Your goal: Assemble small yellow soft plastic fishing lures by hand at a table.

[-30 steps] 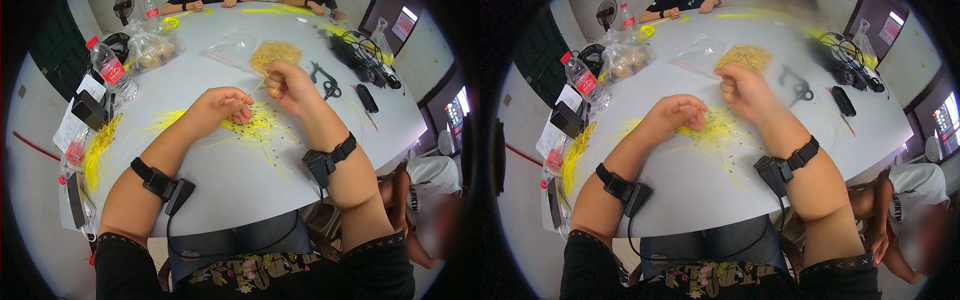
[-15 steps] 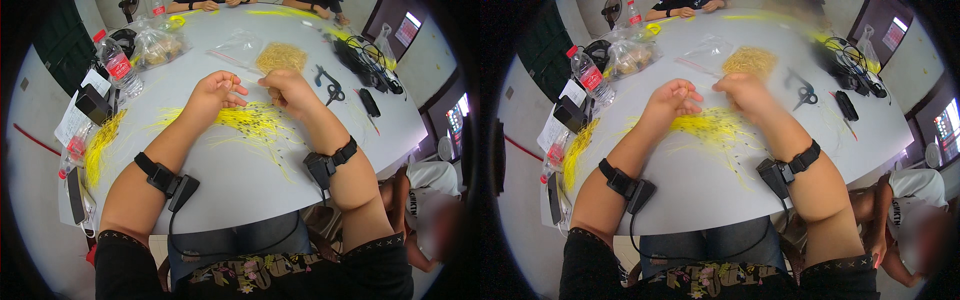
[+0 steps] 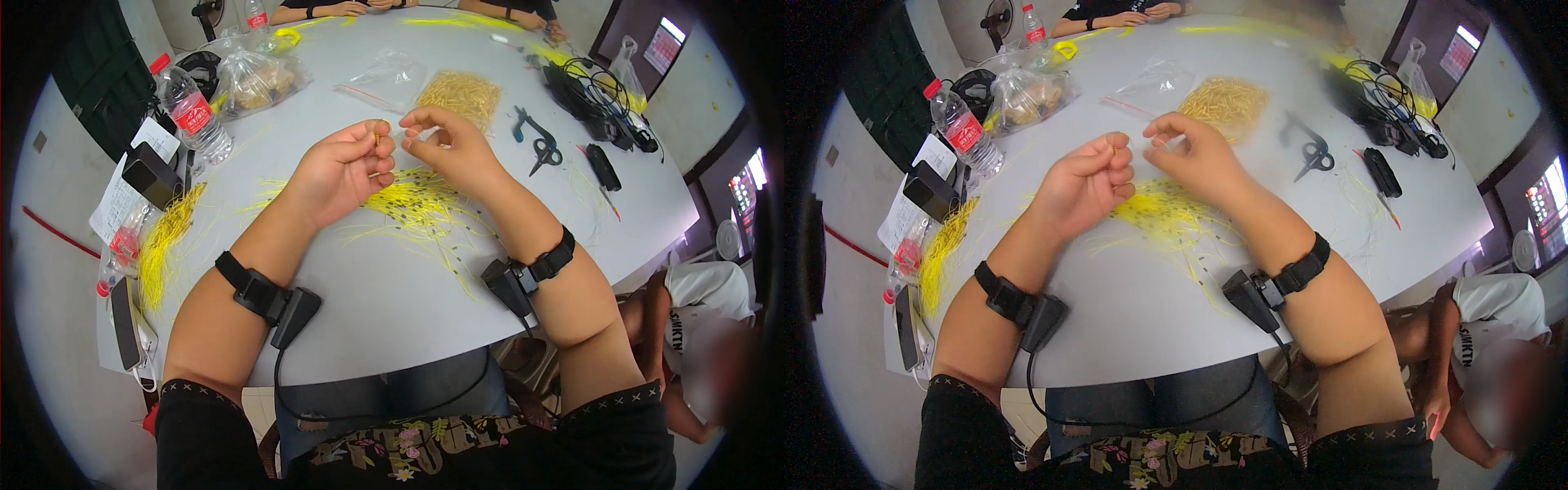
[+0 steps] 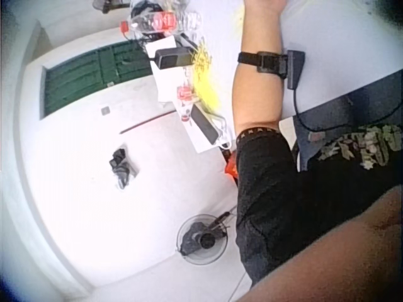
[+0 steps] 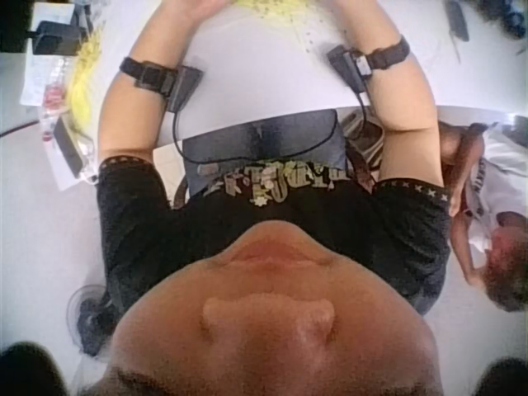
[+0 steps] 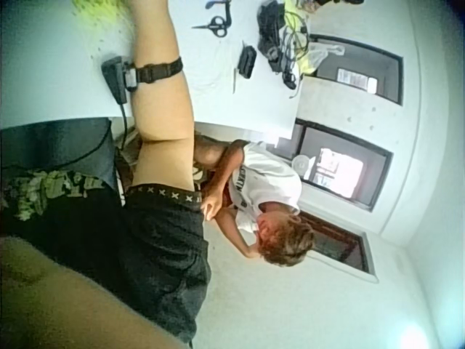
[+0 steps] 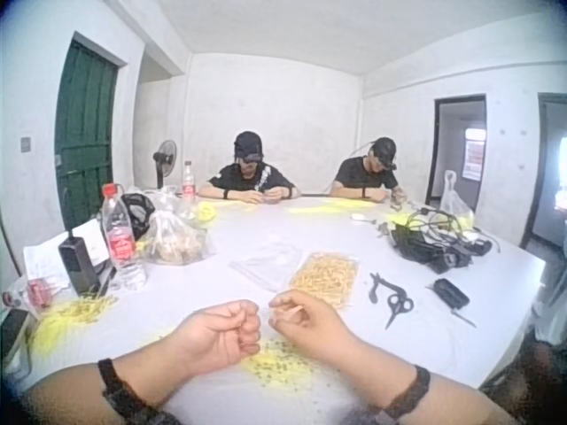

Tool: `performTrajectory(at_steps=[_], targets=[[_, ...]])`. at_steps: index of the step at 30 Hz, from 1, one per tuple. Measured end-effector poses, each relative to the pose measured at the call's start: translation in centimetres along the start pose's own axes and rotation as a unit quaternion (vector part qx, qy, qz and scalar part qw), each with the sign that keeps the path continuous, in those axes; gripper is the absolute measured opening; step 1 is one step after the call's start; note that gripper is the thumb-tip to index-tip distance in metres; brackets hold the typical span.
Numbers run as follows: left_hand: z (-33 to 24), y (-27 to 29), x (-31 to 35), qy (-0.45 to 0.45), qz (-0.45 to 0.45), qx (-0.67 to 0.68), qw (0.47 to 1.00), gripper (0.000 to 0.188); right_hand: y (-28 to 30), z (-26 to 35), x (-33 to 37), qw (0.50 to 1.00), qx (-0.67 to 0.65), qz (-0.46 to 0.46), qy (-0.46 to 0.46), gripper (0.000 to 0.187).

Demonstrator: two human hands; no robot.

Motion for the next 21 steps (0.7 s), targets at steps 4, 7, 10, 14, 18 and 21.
performTrajectory(at_steps=[4, 7, 10, 14, 18, 21], targets=[[0.20, -0.21, -0.04, -0.011, -0.090, -0.088, 0.992, 0.022, -0.06, 0.02, -0.33, 0.992, -0.027, -0.027, 0.121, 0.017], [0.03, -0.01, -0.05, -0.007, -0.071, -0.107, 0.992, 0.025, -0.23, 0.05, -0.21, 0.995, -0.056, -0.001, 0.084, 0.016], [0.11, 0.26, -0.13, -0.015, -0.082, -0.149, 0.985, 0.024, -0.26, -0.02, 0.01, 0.997, -0.081, 0.001, 0.020, 0.017], [0.04, 0.06, -0.07, -0.024, -0.095, -0.210, 0.973, 0.024, -0.30, -0.12, 0.08, 0.994, -0.106, 0.011, -0.016, 0.017], [0.02, -0.45, -0.11, -0.023, -0.103, -0.288, 0.952, 0.027, 0.11, -0.82, 0.00, 0.998, -0.055, -0.002, -0.040, 0.019], [0.06, -0.67, -0.03, -0.022, -0.102, -0.304, 0.947, 0.029, 0.25, -0.39, 0.10, 0.999, -0.022, -0.008, -0.027, 0.017]])
Point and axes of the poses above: each hand's wrist, its own x-axis away from the middle knuckle, its own y-axis out of the back of the hand, z = x × y, the point moved 2 cm from there along -x, towards the middle knuckle, and after that the axes turned 2 degrees about -x, right-handed, at the moved point
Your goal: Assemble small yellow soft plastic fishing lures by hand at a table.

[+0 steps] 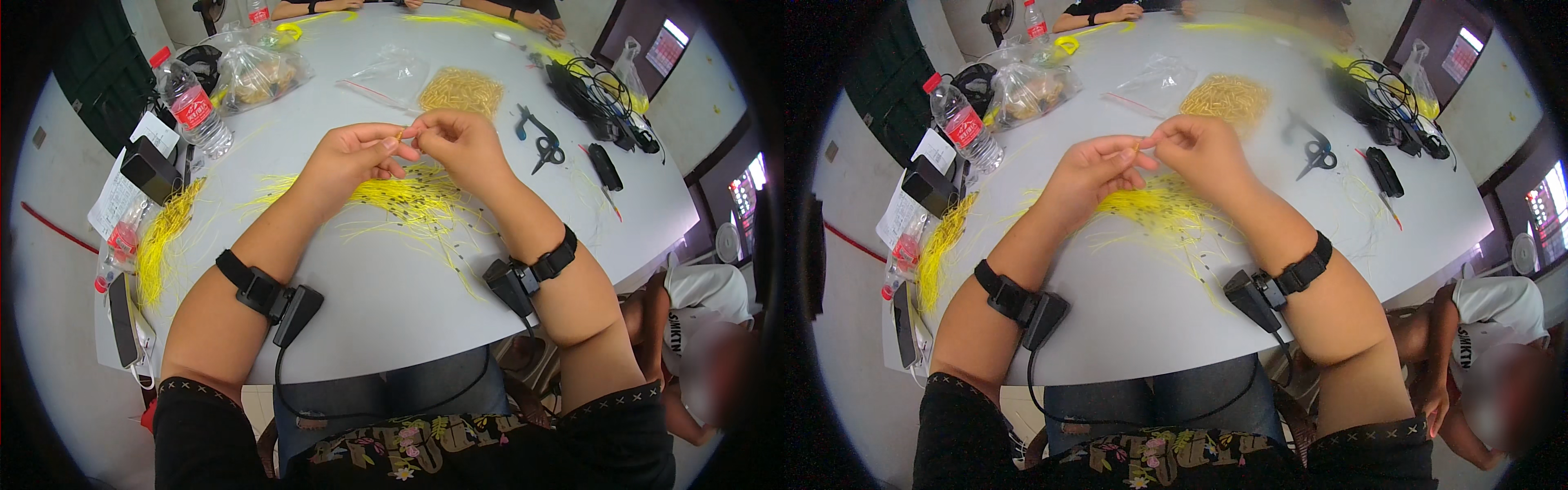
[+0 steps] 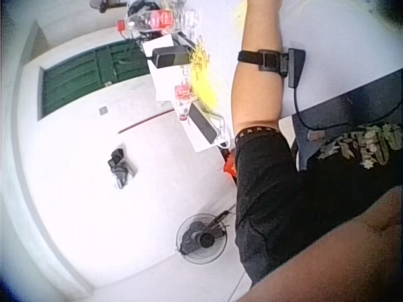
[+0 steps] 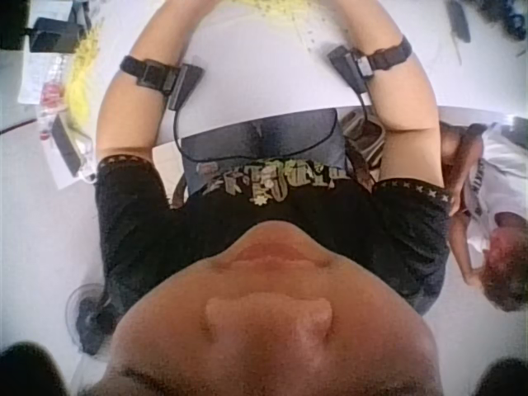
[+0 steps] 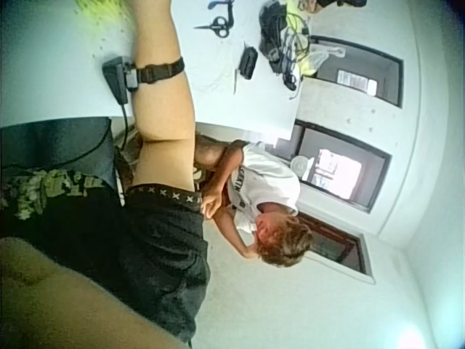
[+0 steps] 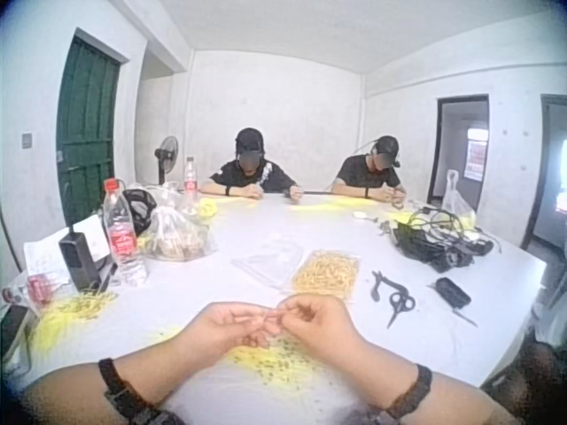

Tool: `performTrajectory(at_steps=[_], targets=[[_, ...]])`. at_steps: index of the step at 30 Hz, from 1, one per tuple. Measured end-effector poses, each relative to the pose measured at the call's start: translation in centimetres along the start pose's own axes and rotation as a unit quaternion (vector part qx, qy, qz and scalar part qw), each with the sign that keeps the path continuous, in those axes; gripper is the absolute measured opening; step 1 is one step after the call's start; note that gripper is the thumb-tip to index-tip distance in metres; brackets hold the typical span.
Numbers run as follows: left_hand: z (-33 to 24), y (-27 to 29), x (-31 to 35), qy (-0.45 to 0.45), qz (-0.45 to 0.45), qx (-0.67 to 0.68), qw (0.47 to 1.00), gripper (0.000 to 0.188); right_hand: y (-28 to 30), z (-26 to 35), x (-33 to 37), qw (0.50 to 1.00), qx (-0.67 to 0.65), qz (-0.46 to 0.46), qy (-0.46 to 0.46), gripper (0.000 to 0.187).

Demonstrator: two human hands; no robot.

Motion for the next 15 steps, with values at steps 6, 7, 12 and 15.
performTrajectory(at_steps=[6, 7, 12, 15], targets=[[0.2, 0.4, -0.3, -0.049, -0.039, -0.018, 0.998, 0.033, 0.0, -0.5, -0.3, 0.998, 0.022, -0.049, 0.042, 0.009], [0.3, 0.6, -0.4, -0.050, -0.039, -0.018, 0.998, 0.033, 0.2, -0.7, -0.4, 0.998, 0.023, -0.049, 0.042, 0.009], [0.3, 1.8, -0.7, -0.079, -0.176, -0.005, 0.981, 0.022, -0.2, -0.5, 0.0, 0.975, 0.191, 0.026, 0.109, 0.008], [0.5, 2.4, -0.7, -0.071, -0.183, -0.013, 0.980, 0.021, -0.7, 0.6, 0.7, 0.965, 0.205, 0.163, 0.031, 0.006]])
Point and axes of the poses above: each hand's wrist, its own x-axis away from the middle knuckle, its own y-axis out of the back of the hand, z = x × y, the point moved 2 cm from there along -x, towards the middle knuckle, and after that the axes turned 2 degrees about -x, right-handed, at the moved point
